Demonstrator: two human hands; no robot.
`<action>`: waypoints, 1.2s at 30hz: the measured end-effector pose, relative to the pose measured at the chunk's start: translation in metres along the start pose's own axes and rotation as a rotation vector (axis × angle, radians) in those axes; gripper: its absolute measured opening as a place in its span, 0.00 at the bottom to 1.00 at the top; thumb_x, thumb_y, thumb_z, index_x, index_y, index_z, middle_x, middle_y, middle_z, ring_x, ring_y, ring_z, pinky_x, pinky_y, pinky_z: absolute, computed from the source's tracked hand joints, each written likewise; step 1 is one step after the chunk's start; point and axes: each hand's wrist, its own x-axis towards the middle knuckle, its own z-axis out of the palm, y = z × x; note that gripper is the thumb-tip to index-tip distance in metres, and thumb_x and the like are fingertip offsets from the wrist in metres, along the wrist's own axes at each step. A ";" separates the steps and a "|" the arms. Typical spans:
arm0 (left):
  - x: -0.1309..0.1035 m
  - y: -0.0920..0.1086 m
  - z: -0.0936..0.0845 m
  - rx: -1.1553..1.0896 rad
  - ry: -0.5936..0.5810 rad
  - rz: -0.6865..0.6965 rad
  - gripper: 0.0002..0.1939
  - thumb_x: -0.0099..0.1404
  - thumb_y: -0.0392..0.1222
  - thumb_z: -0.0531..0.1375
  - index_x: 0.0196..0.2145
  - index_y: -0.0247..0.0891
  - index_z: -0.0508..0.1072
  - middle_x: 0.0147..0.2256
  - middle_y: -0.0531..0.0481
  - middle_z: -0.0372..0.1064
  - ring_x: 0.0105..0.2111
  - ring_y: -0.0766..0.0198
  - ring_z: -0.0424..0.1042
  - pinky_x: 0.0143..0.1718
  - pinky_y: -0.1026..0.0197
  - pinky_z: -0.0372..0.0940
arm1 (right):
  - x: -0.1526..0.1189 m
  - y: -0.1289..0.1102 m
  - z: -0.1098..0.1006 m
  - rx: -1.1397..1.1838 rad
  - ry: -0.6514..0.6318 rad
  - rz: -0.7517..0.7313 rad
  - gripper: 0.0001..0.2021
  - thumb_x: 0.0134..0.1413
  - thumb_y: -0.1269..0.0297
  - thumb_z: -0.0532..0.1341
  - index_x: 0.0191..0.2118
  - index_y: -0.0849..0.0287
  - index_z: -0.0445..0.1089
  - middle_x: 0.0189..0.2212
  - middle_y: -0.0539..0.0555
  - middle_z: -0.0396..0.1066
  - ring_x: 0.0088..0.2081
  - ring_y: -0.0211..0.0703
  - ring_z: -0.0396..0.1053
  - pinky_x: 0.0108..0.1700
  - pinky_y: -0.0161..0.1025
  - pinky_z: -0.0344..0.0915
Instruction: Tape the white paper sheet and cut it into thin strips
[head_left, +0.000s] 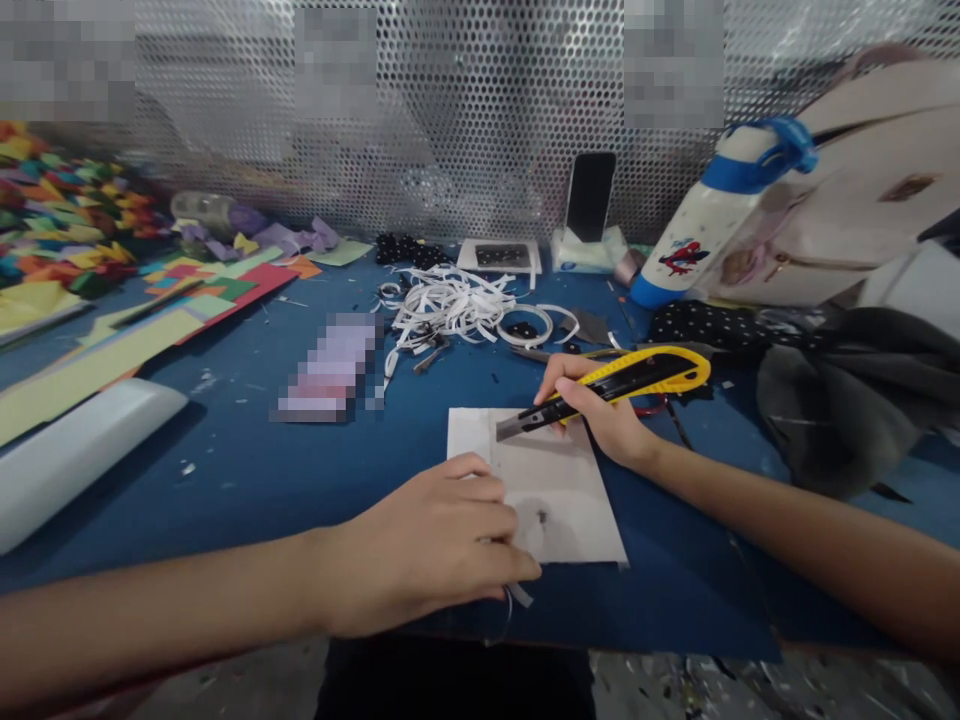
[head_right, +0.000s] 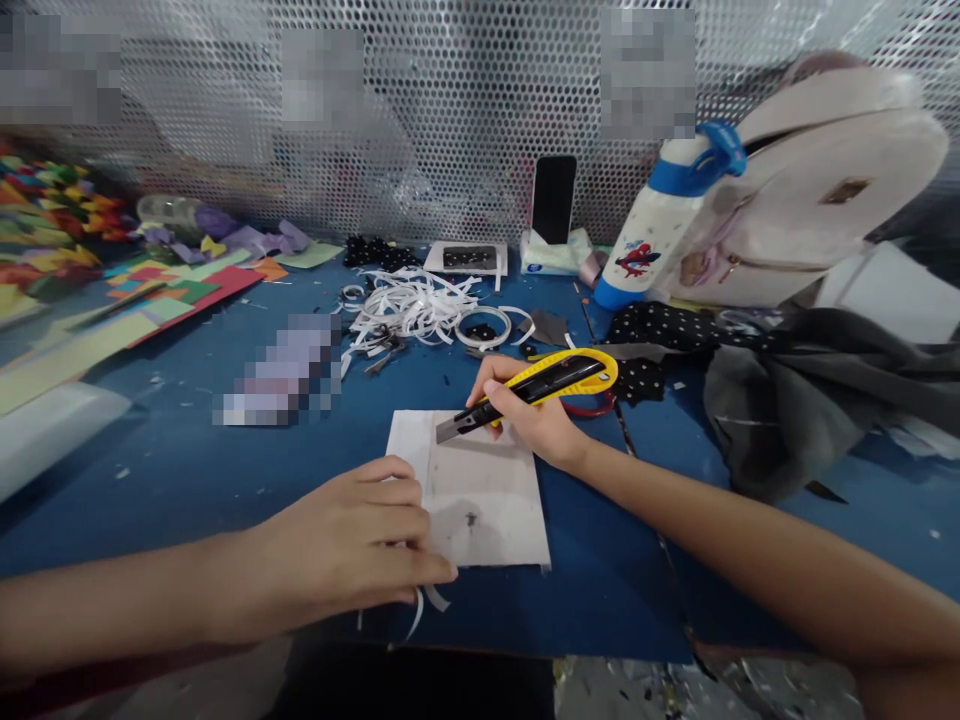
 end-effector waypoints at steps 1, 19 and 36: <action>0.003 0.001 0.001 0.022 -0.016 0.018 0.08 0.70 0.38 0.60 0.46 0.42 0.73 0.33 0.53 0.70 0.35 0.63 0.66 0.45 0.55 0.58 | 0.000 0.000 0.000 -0.001 -0.002 0.000 0.12 0.63 0.61 0.57 0.30 0.60 0.70 0.17 0.47 0.66 0.18 0.34 0.63 0.23 0.33 0.59; 0.028 -0.009 -0.024 0.077 -0.010 0.138 0.11 0.69 0.29 0.55 0.34 0.39 0.74 0.32 0.53 0.72 0.32 0.64 0.67 0.47 0.54 0.59 | -0.001 0.004 0.000 0.024 -0.014 -0.016 0.13 0.64 0.59 0.57 0.30 0.60 0.70 0.17 0.46 0.64 0.18 0.34 0.62 0.22 0.32 0.57; 0.061 -0.185 -0.084 0.543 0.220 -0.437 0.09 0.71 0.42 0.59 0.43 0.34 0.73 0.43 0.46 0.71 0.44 0.57 0.72 0.50 0.47 0.66 | -0.003 -0.001 0.002 -0.052 0.010 -0.065 0.15 0.63 0.54 0.58 0.29 0.59 0.69 0.15 0.46 0.64 0.17 0.35 0.62 0.21 0.33 0.58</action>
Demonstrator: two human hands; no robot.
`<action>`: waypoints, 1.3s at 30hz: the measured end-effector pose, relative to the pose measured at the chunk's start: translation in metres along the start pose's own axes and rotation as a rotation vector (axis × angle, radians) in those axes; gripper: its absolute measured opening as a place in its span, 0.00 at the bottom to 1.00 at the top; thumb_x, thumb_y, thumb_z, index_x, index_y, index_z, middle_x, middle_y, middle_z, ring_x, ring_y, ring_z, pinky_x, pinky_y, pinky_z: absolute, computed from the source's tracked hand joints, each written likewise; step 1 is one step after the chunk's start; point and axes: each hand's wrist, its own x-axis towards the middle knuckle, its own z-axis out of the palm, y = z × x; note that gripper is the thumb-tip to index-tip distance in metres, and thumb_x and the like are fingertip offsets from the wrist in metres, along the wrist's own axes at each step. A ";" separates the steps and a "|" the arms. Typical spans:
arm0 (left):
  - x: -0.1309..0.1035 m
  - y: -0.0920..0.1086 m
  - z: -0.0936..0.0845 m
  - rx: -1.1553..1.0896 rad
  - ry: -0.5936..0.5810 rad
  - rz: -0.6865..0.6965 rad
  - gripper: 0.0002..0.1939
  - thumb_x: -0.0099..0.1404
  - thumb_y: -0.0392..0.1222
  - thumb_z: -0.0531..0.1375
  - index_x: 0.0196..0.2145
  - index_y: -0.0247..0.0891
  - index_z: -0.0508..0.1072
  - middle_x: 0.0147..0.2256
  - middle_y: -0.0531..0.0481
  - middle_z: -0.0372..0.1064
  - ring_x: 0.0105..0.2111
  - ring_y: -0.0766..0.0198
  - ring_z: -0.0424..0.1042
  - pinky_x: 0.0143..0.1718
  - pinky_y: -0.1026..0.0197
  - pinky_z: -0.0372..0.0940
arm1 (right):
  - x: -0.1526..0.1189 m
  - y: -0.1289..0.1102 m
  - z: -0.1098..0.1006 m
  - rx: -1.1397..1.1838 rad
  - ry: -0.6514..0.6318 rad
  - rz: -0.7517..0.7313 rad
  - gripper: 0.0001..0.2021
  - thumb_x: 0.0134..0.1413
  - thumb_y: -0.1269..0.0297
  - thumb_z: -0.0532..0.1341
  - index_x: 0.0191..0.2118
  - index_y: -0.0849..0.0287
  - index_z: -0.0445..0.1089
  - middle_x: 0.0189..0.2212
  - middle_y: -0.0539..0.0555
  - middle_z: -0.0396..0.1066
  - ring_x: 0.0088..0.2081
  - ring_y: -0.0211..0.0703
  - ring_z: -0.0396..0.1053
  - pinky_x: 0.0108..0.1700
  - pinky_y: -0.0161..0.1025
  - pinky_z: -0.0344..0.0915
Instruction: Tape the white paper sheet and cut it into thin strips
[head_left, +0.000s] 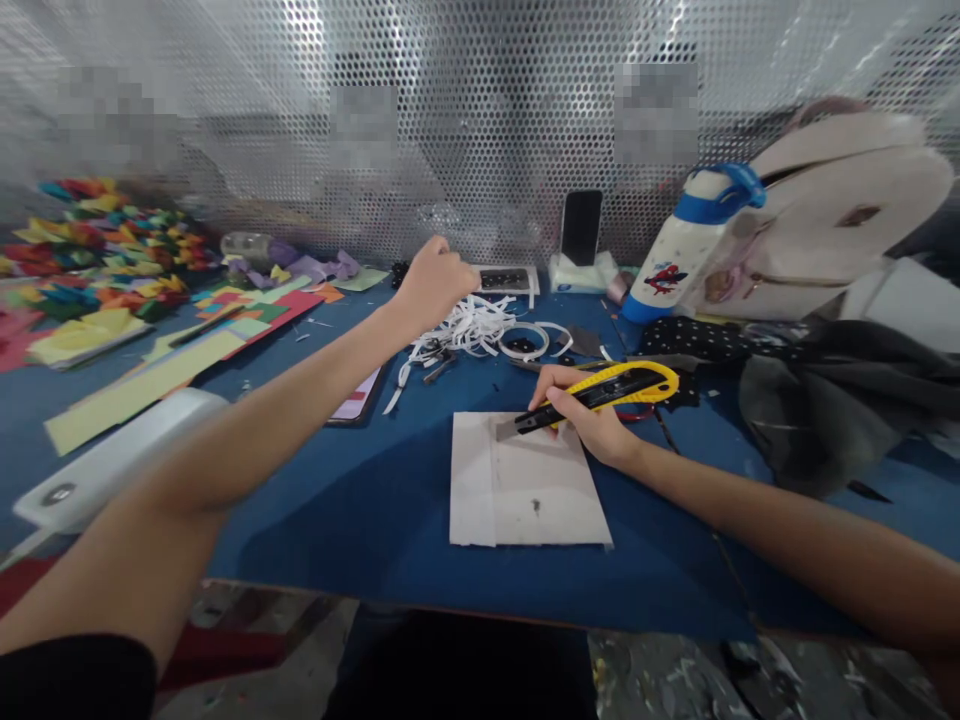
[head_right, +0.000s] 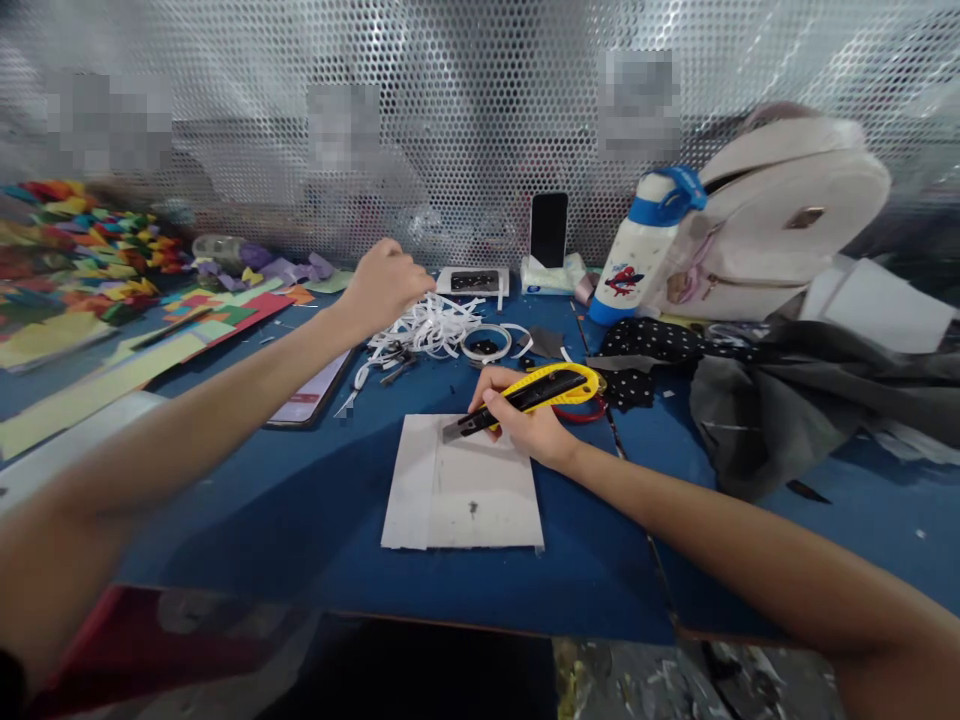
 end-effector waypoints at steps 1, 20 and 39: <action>0.001 0.001 0.002 0.011 -0.031 0.005 0.12 0.71 0.44 0.59 0.47 0.33 0.71 0.46 0.45 0.70 0.44 0.57 0.72 0.48 0.48 0.68 | 0.000 0.000 0.000 -0.004 0.006 0.000 0.16 0.63 0.54 0.58 0.29 0.59 0.69 0.15 0.46 0.64 0.17 0.36 0.62 0.21 0.33 0.59; -0.140 0.089 -0.006 -0.283 -0.088 0.064 0.09 0.73 0.41 0.55 0.40 0.40 0.76 0.41 0.50 0.72 0.41 0.59 0.72 0.42 0.57 0.63 | 0.008 0.008 0.000 -0.142 0.089 0.068 0.13 0.67 0.57 0.54 0.35 0.58 0.68 0.21 0.47 0.69 0.25 0.37 0.68 0.34 0.37 0.65; -0.147 0.086 0.005 -0.314 0.010 0.113 0.11 0.74 0.38 0.53 0.42 0.40 0.76 0.48 0.48 0.74 0.46 0.57 0.71 0.46 0.52 0.66 | 0.007 0.003 0.001 -0.145 0.048 0.142 0.12 0.68 0.56 0.55 0.35 0.57 0.69 0.21 0.48 0.72 0.26 0.39 0.70 0.34 0.37 0.65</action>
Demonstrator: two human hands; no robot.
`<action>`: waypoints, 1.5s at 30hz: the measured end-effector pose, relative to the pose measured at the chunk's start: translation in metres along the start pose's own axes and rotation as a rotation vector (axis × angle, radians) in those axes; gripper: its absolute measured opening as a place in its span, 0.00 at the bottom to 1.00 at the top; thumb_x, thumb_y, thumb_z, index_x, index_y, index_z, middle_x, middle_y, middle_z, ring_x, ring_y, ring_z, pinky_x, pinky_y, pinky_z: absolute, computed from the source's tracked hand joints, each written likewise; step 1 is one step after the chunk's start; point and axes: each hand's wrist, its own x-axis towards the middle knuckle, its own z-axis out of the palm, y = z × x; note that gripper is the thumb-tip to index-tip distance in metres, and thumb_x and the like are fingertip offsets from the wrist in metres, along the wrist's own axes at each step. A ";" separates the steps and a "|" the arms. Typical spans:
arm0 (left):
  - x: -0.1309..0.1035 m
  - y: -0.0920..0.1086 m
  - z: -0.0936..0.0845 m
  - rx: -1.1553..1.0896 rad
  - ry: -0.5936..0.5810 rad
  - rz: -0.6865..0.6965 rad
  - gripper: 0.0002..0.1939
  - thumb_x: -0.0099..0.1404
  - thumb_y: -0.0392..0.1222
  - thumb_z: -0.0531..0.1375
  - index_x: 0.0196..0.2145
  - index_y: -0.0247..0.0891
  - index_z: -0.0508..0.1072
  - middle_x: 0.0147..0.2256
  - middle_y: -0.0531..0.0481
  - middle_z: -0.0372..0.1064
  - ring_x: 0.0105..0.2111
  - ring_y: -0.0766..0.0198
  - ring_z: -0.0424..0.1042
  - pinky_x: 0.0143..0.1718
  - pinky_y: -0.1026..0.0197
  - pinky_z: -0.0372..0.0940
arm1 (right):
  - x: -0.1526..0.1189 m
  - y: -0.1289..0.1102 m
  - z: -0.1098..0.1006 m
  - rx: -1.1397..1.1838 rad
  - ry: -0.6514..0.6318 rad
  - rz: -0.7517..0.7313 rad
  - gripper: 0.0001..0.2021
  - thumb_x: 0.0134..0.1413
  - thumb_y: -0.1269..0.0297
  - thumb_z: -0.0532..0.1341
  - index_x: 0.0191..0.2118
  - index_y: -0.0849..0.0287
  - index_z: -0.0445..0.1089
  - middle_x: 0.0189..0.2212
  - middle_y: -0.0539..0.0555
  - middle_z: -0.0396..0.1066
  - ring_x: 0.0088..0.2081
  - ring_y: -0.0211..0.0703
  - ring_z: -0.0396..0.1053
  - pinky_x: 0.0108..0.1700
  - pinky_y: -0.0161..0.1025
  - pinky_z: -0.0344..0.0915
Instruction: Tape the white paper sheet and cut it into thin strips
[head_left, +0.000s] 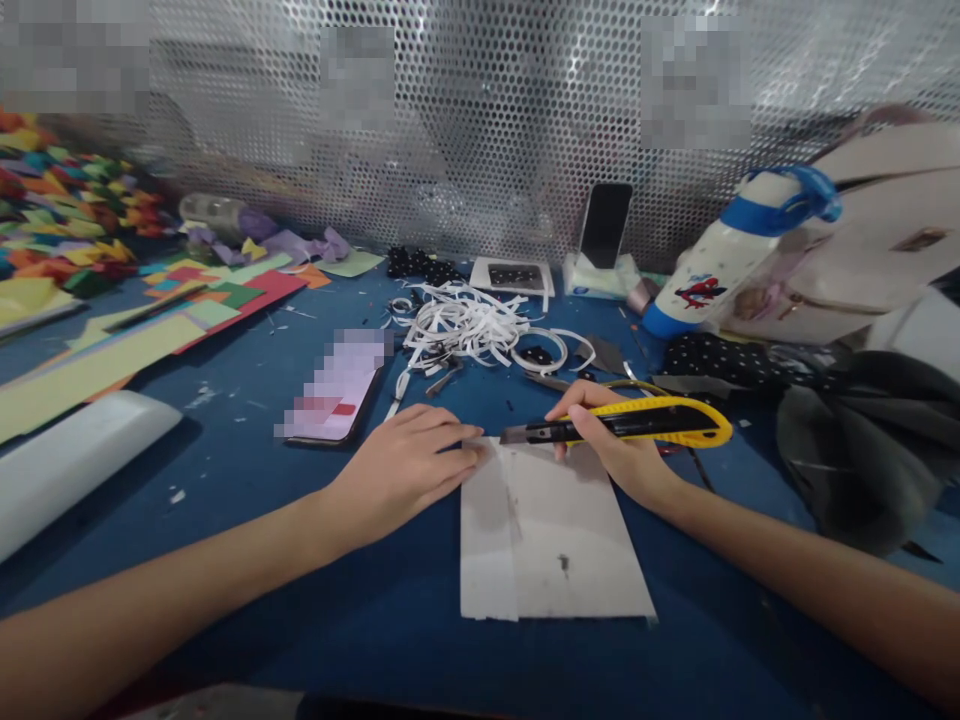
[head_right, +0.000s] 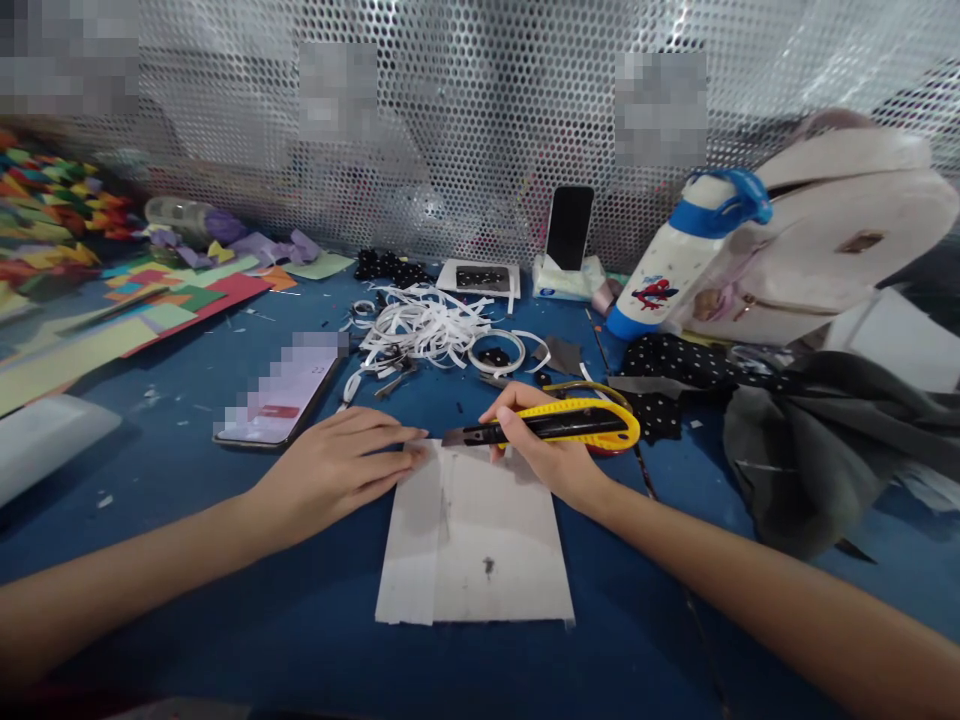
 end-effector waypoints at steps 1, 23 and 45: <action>0.000 0.000 0.000 -0.007 0.001 -0.001 0.11 0.74 0.37 0.53 0.42 0.39 0.76 0.47 0.48 0.75 0.46 0.57 0.71 0.46 0.52 0.66 | 0.000 -0.001 0.000 -0.016 0.007 0.008 0.12 0.68 0.56 0.55 0.36 0.57 0.69 0.22 0.48 0.72 0.26 0.40 0.70 0.34 0.37 0.65; -0.021 0.003 -0.004 -0.091 -0.306 -0.092 0.50 0.55 0.66 0.66 0.66 0.36 0.56 0.63 0.39 0.57 0.58 0.45 0.61 0.59 0.45 0.62 | 0.011 -0.002 -0.004 -0.096 0.047 0.151 0.14 0.68 0.56 0.53 0.33 0.54 0.69 0.20 0.49 0.73 0.25 0.42 0.70 0.31 0.39 0.66; -0.022 0.003 -0.003 -0.031 -0.310 -0.093 0.40 0.69 0.68 0.48 0.67 0.37 0.54 0.65 0.46 0.53 0.60 0.51 0.54 0.64 0.52 0.50 | 0.001 0.006 -0.009 -0.024 0.050 0.224 0.12 0.69 0.55 0.53 0.38 0.53 0.70 0.21 0.48 0.74 0.23 0.37 0.69 0.25 0.33 0.62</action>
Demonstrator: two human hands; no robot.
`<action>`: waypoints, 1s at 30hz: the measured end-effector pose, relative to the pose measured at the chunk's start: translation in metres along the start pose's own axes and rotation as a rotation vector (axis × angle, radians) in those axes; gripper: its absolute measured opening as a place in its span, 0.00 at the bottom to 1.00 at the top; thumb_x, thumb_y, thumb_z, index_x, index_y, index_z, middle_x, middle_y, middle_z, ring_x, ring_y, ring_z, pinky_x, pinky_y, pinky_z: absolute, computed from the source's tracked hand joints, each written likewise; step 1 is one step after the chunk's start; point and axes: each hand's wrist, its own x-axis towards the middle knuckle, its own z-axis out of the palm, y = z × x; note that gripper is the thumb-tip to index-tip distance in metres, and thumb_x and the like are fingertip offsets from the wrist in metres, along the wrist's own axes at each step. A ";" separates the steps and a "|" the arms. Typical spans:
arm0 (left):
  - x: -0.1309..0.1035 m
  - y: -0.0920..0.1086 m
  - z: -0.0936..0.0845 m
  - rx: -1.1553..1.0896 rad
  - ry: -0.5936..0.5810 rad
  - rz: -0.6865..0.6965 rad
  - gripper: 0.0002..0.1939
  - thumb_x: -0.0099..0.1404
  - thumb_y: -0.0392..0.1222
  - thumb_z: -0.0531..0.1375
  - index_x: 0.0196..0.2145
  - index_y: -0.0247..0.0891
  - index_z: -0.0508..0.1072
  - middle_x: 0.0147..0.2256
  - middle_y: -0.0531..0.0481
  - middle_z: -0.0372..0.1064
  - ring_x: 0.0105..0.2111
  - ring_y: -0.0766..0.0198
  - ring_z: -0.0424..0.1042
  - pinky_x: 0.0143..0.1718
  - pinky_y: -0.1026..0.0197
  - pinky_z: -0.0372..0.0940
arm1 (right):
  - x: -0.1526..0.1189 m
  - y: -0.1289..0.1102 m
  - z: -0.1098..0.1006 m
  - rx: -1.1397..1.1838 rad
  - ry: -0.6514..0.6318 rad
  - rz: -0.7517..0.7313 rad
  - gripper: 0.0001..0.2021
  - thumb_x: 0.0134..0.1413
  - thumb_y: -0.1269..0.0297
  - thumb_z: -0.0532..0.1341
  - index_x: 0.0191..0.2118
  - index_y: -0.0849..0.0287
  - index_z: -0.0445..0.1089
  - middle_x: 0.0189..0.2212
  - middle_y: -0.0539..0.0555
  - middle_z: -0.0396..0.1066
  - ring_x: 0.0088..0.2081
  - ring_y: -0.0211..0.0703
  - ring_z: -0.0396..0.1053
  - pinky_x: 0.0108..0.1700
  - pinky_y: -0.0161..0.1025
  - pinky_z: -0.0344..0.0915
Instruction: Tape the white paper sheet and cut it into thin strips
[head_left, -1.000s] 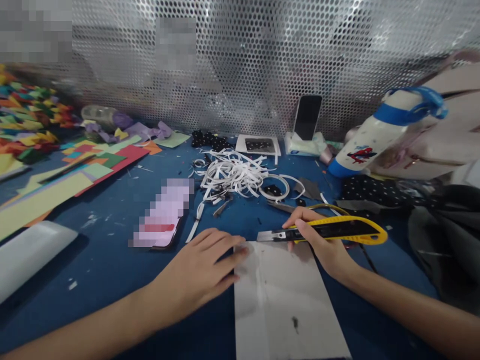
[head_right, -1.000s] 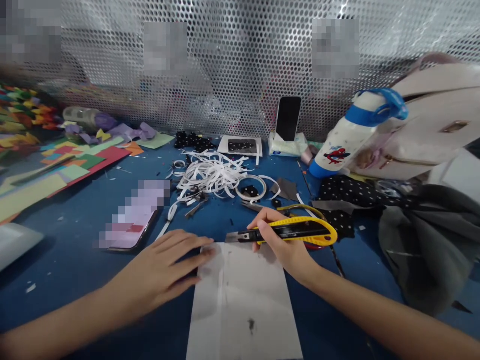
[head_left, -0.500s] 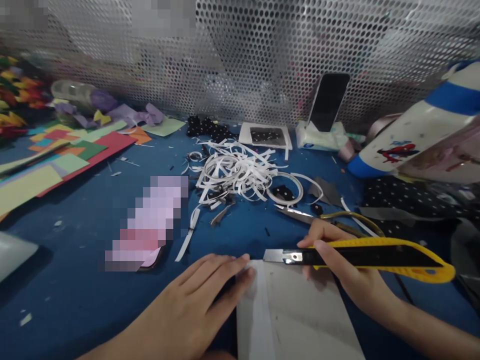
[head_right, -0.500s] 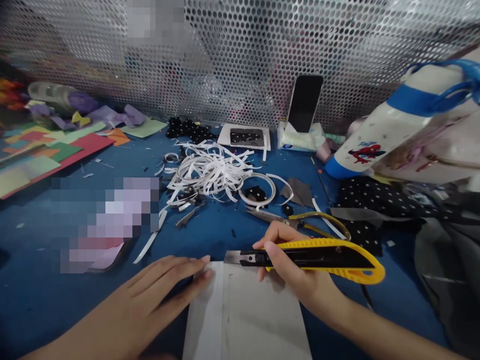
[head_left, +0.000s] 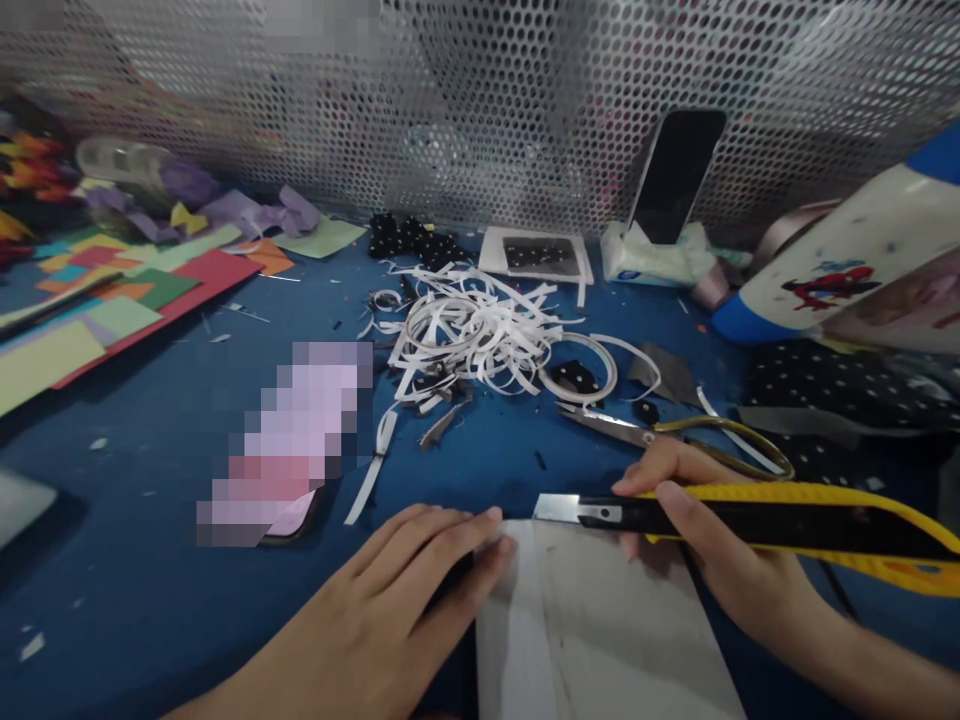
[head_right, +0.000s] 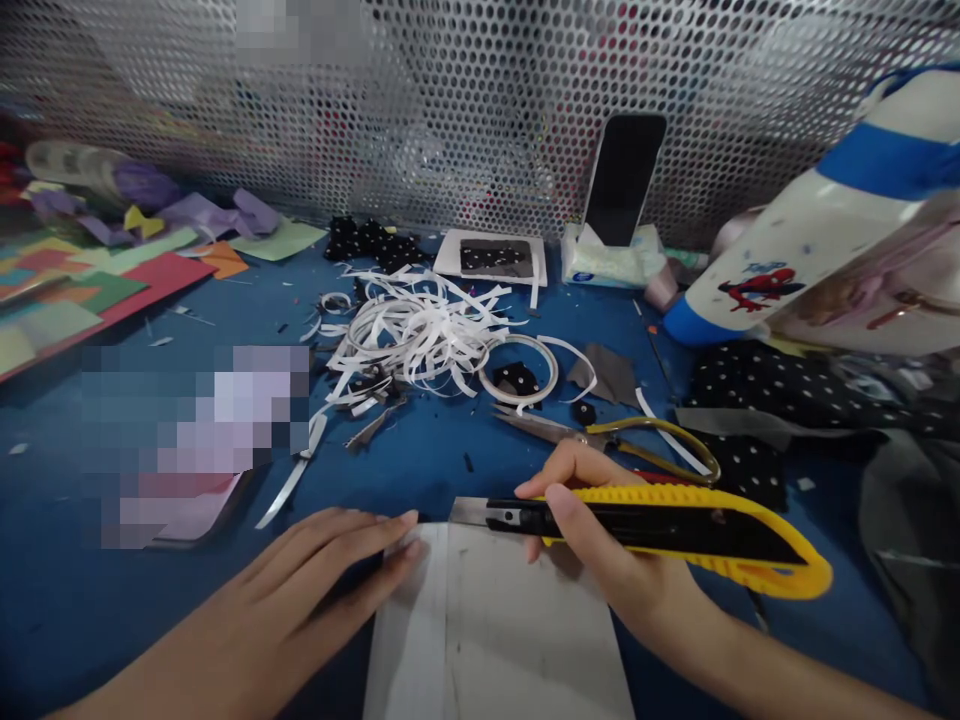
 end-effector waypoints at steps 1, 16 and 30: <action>0.000 0.000 0.000 -0.001 0.004 0.001 0.40 0.69 0.68 0.47 0.67 0.37 0.55 0.65 0.46 0.54 0.60 0.51 0.54 0.64 0.52 0.49 | 0.001 -0.001 0.001 -0.025 -0.005 -0.003 0.12 0.68 0.55 0.53 0.37 0.53 0.70 0.21 0.48 0.74 0.23 0.37 0.69 0.25 0.33 0.62; -0.001 -0.001 0.000 -0.039 0.020 0.000 0.39 0.69 0.68 0.48 0.66 0.37 0.57 0.64 0.45 0.55 0.59 0.50 0.56 0.61 0.49 0.56 | -0.001 -0.001 -0.004 -0.058 -0.095 0.016 0.12 0.69 0.54 0.52 0.40 0.52 0.69 0.22 0.48 0.74 0.25 0.38 0.71 0.25 0.33 0.64; 0.000 0.001 -0.001 -0.047 -0.005 -0.020 0.43 0.64 0.68 0.57 0.67 0.38 0.56 0.65 0.45 0.54 0.60 0.50 0.55 0.63 0.50 0.54 | -0.003 0.005 -0.004 0.025 -0.090 0.060 0.13 0.69 0.55 0.52 0.39 0.54 0.69 0.23 0.49 0.73 0.24 0.38 0.69 0.24 0.33 0.61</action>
